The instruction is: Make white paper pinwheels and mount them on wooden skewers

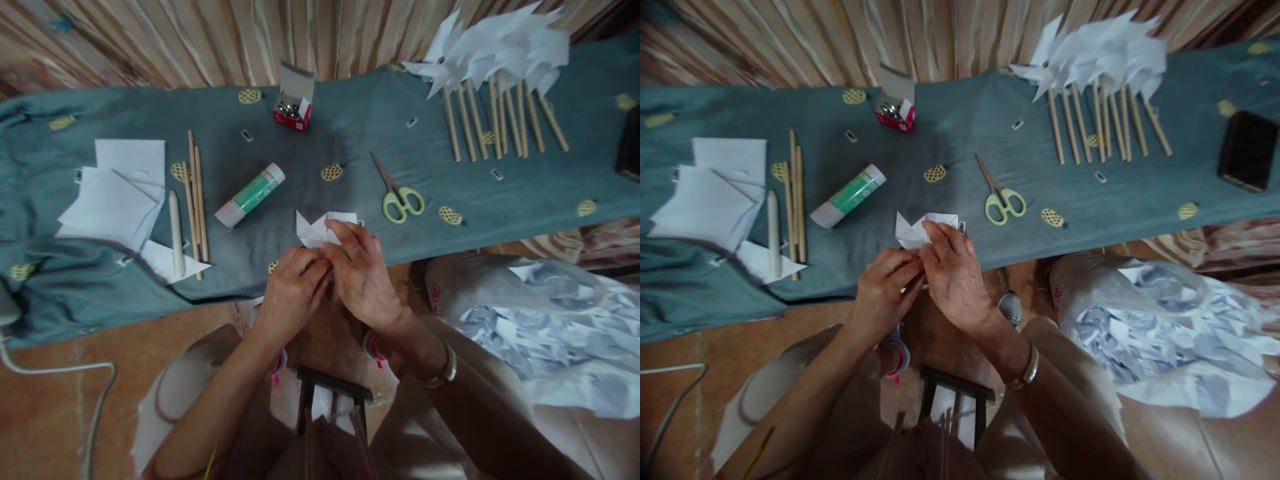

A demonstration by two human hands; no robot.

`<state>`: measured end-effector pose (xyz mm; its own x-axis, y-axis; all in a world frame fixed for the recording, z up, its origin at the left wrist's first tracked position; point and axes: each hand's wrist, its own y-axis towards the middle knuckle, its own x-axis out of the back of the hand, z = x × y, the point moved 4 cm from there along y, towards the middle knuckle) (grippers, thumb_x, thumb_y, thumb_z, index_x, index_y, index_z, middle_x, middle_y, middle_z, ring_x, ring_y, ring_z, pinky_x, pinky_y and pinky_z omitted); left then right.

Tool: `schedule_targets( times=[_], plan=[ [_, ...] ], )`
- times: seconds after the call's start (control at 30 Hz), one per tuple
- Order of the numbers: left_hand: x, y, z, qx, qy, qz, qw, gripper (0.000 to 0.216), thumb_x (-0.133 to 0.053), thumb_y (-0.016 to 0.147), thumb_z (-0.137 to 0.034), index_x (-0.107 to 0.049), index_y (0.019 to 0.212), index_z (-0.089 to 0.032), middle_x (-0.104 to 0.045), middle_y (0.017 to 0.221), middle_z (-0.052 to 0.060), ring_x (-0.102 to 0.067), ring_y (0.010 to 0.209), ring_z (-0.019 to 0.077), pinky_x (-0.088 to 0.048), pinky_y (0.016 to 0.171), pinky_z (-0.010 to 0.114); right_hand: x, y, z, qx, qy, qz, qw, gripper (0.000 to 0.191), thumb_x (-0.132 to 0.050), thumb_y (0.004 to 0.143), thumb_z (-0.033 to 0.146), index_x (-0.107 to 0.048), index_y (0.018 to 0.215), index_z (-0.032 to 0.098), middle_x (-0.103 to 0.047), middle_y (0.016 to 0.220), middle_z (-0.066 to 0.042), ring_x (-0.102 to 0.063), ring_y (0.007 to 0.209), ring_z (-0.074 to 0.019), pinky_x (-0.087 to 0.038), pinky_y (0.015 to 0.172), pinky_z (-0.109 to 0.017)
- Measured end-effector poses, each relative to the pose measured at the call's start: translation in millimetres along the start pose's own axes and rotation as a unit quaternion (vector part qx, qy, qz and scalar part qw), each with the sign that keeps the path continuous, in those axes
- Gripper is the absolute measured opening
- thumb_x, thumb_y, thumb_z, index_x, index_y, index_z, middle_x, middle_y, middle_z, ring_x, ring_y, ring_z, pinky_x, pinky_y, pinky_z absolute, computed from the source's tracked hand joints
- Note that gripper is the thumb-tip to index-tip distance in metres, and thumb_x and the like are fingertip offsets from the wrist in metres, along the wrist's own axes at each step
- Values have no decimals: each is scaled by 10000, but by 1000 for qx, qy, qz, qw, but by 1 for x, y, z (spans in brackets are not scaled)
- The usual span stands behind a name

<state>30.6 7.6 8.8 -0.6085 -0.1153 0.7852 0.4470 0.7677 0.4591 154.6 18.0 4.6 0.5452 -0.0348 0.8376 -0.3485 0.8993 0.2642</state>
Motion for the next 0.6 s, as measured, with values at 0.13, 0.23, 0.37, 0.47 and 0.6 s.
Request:
schedule_targets(
  times=[0.13, 0.23, 0.37, 0.47, 0.6],
  plan=[
    [0, 0, -1, 6, 3, -3, 1000, 127, -566, 911, -144, -667, 988, -155, -677, 925, 72, -623, 843, 183, -553, 722, 315, 11, -6, -9, -2, 28, -23, 999, 332, -410, 879, 76, -647, 1096, 155, -591, 1338, -155, -515, 1230, -305, -471, 996, -521],
    [0, 0, -1, 8, 0, -5, 1000, 138, -575, 909, -144, -671, 1007, -156, -678, 919, 70, -624, 844, 182, -556, 731, 318, 18, -9, -20, -17, 50, -55, 997, 363, -429, 852, 68, -646, 1126, 166, -611, 1309, -130, -534, 1221, -276, -473, 1021, -502],
    [3, 0, 3, 12, 1, 0, 1000, 146, -583, 901, -127, -670, 1016, -151, -683, 930, 73, -618, 845, 184, -551, 739, 325, 22, -9, -34, -43, 37, -75, 996, 365, -442, 860, 91, -648, 1154, 154, -614, 1308, -152, -538, 1241, -293, -453, 1040, -538],
    [5, 2, 9, 20, 19, 10, 1000, 172, -567, 903, -112, -675, 1023, -172, -690, 946, 67, -611, 852, 187, -540, 746, 340, 23, -6, -41, -52, 35, -66, 996, 404, -431, 885, 118, -608, 1245, 157, -589, 1354, -163, -520, 1283, -299, -437, 1056, -561],
    [9, 6, 19, 33, 39, -3, 999, 167, -570, 901, -123, -689, 1001, -181, -692, 956, 67, -607, 890, 204, -528, 772, 362, 24, -3, -41, -36, 45, -54, 997, 413, -424, 904, 147, -586, 1283, 182, -634, 1306, -142, -572, 1233, -282, -451, 1052, -554]
  ],
)
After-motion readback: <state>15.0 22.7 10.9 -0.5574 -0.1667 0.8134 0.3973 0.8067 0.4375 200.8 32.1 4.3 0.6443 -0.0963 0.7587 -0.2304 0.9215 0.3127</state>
